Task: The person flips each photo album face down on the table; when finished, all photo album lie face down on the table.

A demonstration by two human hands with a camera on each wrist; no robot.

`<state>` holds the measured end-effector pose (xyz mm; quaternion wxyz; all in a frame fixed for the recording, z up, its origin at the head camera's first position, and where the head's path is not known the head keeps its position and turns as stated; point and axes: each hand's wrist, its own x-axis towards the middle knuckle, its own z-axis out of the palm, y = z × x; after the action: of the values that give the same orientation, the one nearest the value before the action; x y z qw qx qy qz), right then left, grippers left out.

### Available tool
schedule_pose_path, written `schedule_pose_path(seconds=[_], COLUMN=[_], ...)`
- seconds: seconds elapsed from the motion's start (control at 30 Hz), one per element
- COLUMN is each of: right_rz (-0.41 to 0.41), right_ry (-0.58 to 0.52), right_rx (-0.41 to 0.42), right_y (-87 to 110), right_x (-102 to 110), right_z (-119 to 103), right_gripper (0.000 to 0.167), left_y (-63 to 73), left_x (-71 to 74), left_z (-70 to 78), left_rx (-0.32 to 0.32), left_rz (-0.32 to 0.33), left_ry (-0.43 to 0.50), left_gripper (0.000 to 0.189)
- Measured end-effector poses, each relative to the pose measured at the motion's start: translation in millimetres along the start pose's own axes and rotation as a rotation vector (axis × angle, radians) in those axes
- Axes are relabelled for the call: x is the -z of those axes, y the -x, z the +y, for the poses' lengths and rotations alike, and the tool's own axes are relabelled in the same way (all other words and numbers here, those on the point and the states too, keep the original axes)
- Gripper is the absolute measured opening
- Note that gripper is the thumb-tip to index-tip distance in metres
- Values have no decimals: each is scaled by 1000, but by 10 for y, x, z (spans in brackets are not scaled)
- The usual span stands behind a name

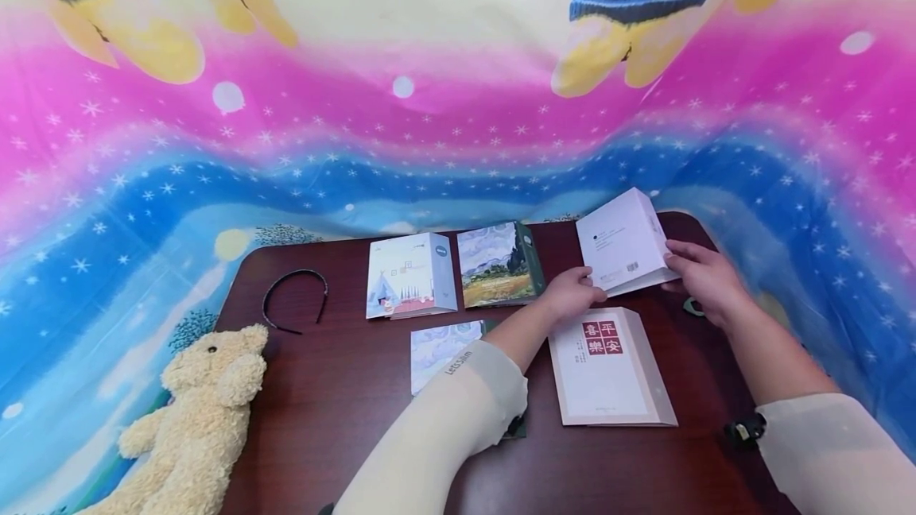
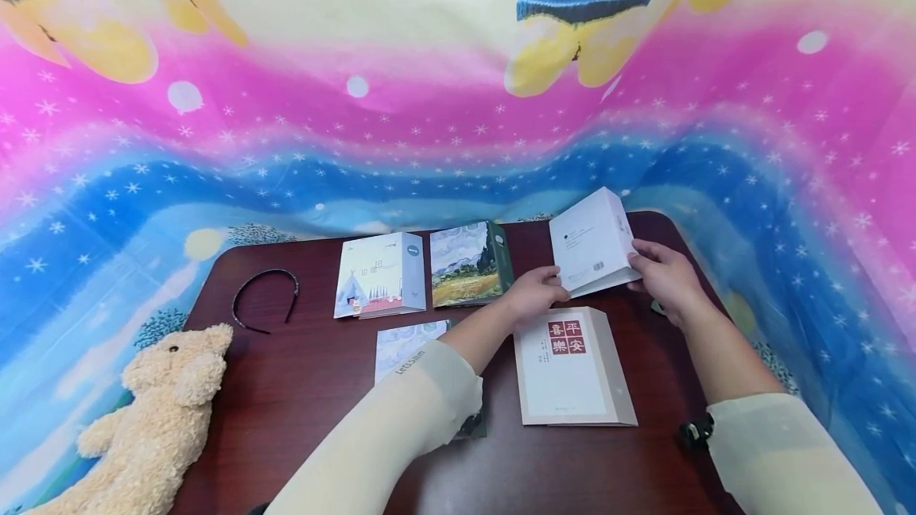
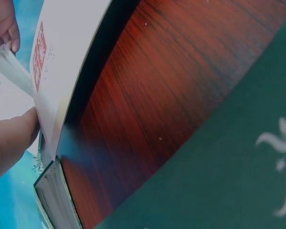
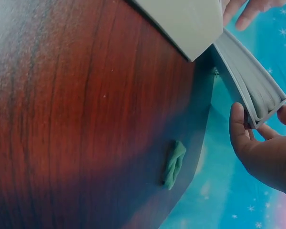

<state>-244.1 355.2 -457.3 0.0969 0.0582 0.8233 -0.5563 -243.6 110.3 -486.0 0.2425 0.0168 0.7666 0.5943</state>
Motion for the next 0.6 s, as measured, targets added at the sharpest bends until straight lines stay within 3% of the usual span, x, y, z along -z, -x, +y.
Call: schedule_pose_path(seconds=[0.27,0.6], right_rz=[-8,-25], right_ry=[151,211], right_rx=[-52,-120], right_y=[-15,-40], right_x=[-12,-19], right_z=[57,92], right_gripper=[89,91], left_y=[3,28], left_x=[2,57], left_z=[1,-22], left_rx=[-7,-8], left_rz=[13,21], left_ry=[2,-1], left_gripper=[64,62])
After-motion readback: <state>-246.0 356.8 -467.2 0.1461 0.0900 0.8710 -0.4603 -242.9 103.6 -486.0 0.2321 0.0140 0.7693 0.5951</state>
